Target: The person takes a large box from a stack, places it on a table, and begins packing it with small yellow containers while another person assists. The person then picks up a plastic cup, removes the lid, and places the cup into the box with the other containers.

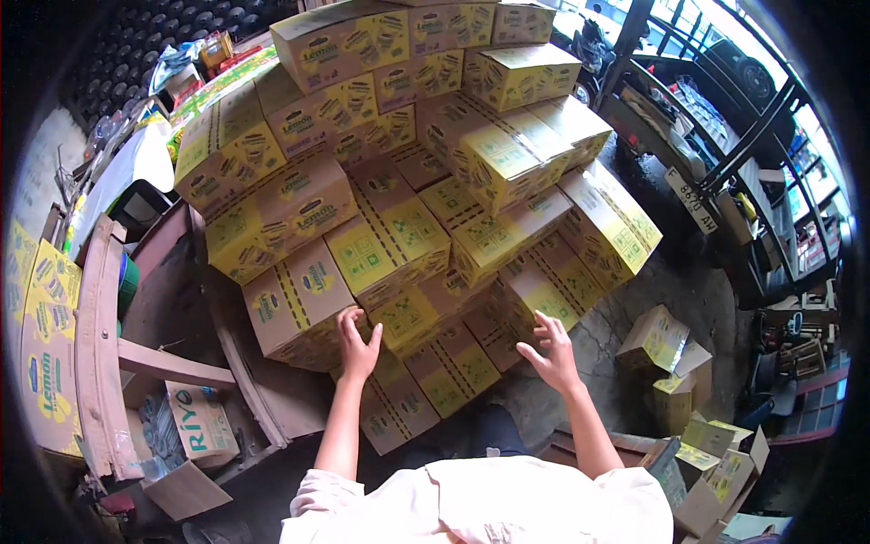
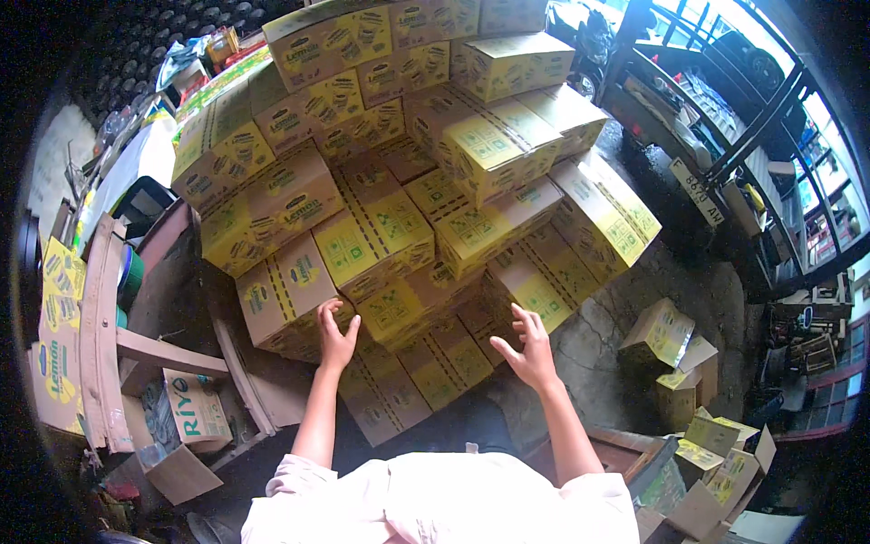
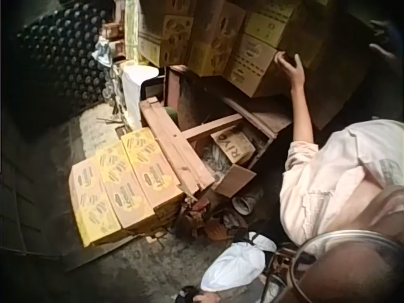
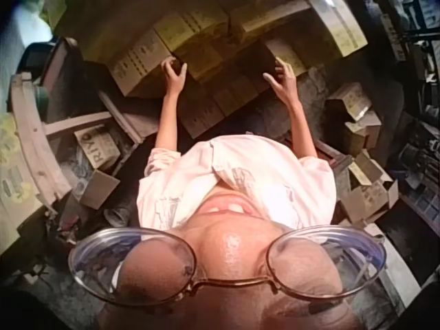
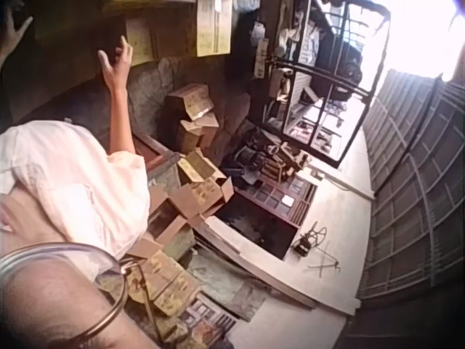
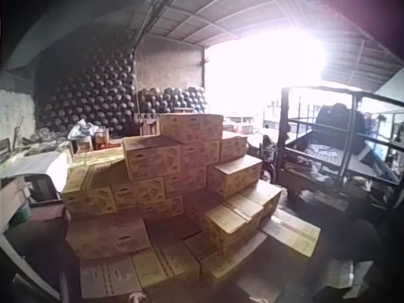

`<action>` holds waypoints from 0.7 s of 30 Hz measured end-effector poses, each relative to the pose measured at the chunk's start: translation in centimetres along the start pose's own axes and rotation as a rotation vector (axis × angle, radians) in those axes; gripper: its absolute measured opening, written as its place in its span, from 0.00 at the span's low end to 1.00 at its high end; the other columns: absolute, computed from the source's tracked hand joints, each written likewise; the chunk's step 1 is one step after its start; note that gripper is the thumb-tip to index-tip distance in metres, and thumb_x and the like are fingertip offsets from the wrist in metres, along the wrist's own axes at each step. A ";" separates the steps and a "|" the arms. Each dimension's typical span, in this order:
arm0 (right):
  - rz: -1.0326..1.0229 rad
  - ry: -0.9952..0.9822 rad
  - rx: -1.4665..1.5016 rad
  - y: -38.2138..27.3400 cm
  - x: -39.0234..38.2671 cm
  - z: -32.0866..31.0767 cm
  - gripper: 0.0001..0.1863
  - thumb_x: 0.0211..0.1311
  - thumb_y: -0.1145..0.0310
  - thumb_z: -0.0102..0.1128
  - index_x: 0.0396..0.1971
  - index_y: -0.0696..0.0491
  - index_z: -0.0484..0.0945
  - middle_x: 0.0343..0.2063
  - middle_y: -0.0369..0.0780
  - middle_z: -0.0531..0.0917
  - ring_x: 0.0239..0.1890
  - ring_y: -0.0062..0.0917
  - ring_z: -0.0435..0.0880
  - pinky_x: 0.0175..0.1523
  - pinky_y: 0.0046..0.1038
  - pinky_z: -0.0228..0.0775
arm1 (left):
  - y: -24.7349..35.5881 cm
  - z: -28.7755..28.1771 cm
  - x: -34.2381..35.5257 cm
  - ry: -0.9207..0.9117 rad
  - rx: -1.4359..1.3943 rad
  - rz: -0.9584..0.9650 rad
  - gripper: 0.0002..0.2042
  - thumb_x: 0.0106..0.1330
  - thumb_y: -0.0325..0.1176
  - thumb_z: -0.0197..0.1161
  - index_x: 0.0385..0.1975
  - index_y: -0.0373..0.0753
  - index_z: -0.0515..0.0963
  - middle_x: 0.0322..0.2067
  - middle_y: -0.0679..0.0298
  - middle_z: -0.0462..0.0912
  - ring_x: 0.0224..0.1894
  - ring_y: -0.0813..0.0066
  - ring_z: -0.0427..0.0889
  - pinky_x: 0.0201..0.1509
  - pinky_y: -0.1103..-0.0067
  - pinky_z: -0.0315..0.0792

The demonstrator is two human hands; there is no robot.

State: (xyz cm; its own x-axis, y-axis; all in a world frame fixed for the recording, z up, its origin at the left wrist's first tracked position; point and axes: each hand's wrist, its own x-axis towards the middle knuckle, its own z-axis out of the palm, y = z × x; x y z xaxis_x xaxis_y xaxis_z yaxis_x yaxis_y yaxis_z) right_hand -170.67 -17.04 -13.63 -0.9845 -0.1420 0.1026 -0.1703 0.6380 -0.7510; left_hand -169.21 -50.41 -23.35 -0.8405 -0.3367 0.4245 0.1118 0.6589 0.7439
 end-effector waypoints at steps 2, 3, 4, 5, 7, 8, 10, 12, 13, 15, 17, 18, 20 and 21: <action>-0.102 -0.024 -0.049 0.0 2.3 -1.3 0.34 0.45 0.58 0.63 0.53 0.53 0.61 0.43 0.43 0.69 0.43 0.29 0.72 0.44 0.28 0.68 | 1.3 0.9 1.0 0.008 -0.033 0.008 0.19 0.49 0.30 0.61 0.40 0.35 0.62 0.42 0.55 0.63 0.45 0.62 0.64 0.50 0.72 0.60; -0.171 -0.011 -0.092 0.5 3.8 -2.2 0.34 0.46 0.58 0.62 0.53 0.53 0.61 0.43 0.43 0.69 0.42 0.29 0.72 0.44 0.28 0.68 | 2.0 1.3 2.0 0.027 -0.071 0.029 0.20 0.49 0.30 0.61 0.40 0.35 0.62 0.42 0.55 0.63 0.45 0.62 0.64 0.50 0.72 0.60; -0.217 0.002 -0.096 0.6 5.6 -3.4 0.33 0.46 0.58 0.62 0.53 0.53 0.61 0.43 0.43 0.69 0.42 0.29 0.72 0.44 0.28 0.68 | 3.1 2.2 2.9 0.033 -0.076 -0.019 0.20 0.50 0.30 0.61 0.41 0.35 0.62 0.42 0.56 0.63 0.44 0.63 0.64 0.50 0.73 0.60; -0.264 0.013 -0.100 0.6 7.4 -4.8 0.33 0.46 0.59 0.62 0.53 0.53 0.62 0.43 0.43 0.69 0.42 0.28 0.72 0.44 0.29 0.68 | 4.0 2.9 4.0 0.044 -0.073 -0.019 0.20 0.50 0.30 0.61 0.41 0.35 0.62 0.42 0.56 0.63 0.44 0.63 0.64 0.50 0.73 0.60; -0.326 -0.002 -0.078 0.7 11.9 -8.1 0.35 0.45 0.58 0.63 0.53 0.52 0.60 0.44 0.43 0.69 0.43 0.29 0.72 0.43 0.29 0.68 | 6.5 5.0 6.7 0.125 -0.084 -0.027 0.20 0.50 0.29 0.61 0.41 0.35 0.61 0.43 0.57 0.63 0.44 0.64 0.64 0.50 0.74 0.59; -0.355 -0.009 -0.085 1.0 14.3 -9.6 0.36 0.45 0.57 0.63 0.54 0.52 0.59 0.44 0.43 0.69 0.43 0.29 0.72 0.43 0.29 0.68 | 7.4 6.1 8.1 0.150 -0.118 -0.043 0.20 0.51 0.30 0.60 0.42 0.35 0.61 0.43 0.57 0.63 0.45 0.66 0.63 0.50 0.74 0.59; -0.391 -0.025 -0.105 1.0 19.9 -13.2 0.37 0.44 0.55 0.63 0.54 0.52 0.59 0.46 0.44 0.68 0.45 0.30 0.71 0.44 0.31 0.68 | 10.4 7.9 11.2 0.219 -0.120 -0.085 0.20 0.54 0.34 0.58 0.43 0.37 0.61 0.44 0.60 0.63 0.45 0.69 0.63 0.48 0.75 0.60; -0.472 -0.033 -0.119 0.2 25.8 -16.2 0.36 0.45 0.53 0.62 0.54 0.51 0.59 0.45 0.44 0.69 0.46 0.31 0.71 0.45 0.32 0.68 | 12.9 9.6 14.6 0.291 -0.135 -0.093 0.20 0.56 0.38 0.56 0.46 0.38 0.61 0.45 0.62 0.63 0.46 0.72 0.63 0.46 0.76 0.61; -0.517 -0.037 -0.138 0.0 28.6 -17.6 0.36 0.45 0.53 0.62 0.53 0.51 0.60 0.44 0.44 0.69 0.46 0.31 0.70 0.46 0.32 0.68 | 14.2 10.5 16.2 0.300 -0.134 -0.103 0.20 0.56 0.38 0.56 0.46 0.38 0.61 0.45 0.62 0.63 0.46 0.72 0.63 0.46 0.76 0.61; -0.496 -0.078 0.051 0.7 35.0 -19.3 0.36 0.44 0.53 0.62 0.53 0.53 0.60 0.44 0.44 0.70 0.47 0.31 0.70 0.46 0.32 0.67 | 16.9 12.2 19.3 0.330 -0.155 -0.045 0.20 0.59 0.42 0.51 0.49 0.41 0.60 0.47 0.64 0.63 0.48 0.74 0.62 0.46 0.78 0.61; -0.453 -0.135 0.135 -0.5 40.0 -20.6 0.35 0.48 0.56 0.61 0.53 0.55 0.58 0.46 0.44 0.70 0.49 0.28 0.69 0.47 0.30 0.65 | 19.1 13.2 21.4 0.348 -0.254 -0.067 0.20 0.60 0.42 0.51 0.49 0.41 0.61 0.49 0.64 0.63 0.50 0.74 0.62 0.48 0.78 0.60; -0.423 -0.197 0.233 -0.9 42.6 -21.3 0.35 0.49 0.55 0.60 0.54 0.55 0.57 0.46 0.43 0.70 0.49 0.28 0.69 0.48 0.30 0.65 | 20.0 13.5 22.3 0.354 -0.277 -0.063 0.19 0.60 0.41 0.51 0.48 0.41 0.61 0.49 0.64 0.62 0.50 0.74 0.62 0.48 0.78 0.60; -0.320 -0.261 0.407 -2.1 46.1 -21.8 0.33 0.52 0.53 0.56 0.54 0.53 0.57 0.46 0.40 0.70 0.47 0.25 0.69 0.47 0.28 0.64 | 21.2 13.6 24.2 0.366 -0.297 -0.041 0.18 0.60 0.41 0.51 0.48 0.41 0.61 0.49 0.64 0.62 0.50 0.74 0.61 0.49 0.78 0.60; -0.252 -0.262 0.472 -3.0 47.4 -21.9 0.31 0.54 0.52 0.53 0.54 0.51 0.58 0.45 0.38 0.70 0.45 0.22 0.70 0.46 0.25 0.63 | 21.6 13.4 25.2 0.376 -0.305 -0.026 0.18 0.61 0.40 0.51 0.48 0.41 0.61 0.49 0.65 0.62 0.49 0.75 0.61 0.49 0.78 0.60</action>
State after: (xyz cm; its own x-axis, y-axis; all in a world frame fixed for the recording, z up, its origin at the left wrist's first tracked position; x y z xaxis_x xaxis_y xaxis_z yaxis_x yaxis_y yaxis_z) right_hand -217.69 -9.10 7.74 -0.8628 -0.4659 0.1962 -0.3018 0.1633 -0.9393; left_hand -195.08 -35.65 -3.48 -0.6016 -0.6069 0.5194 0.2910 0.4390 0.8501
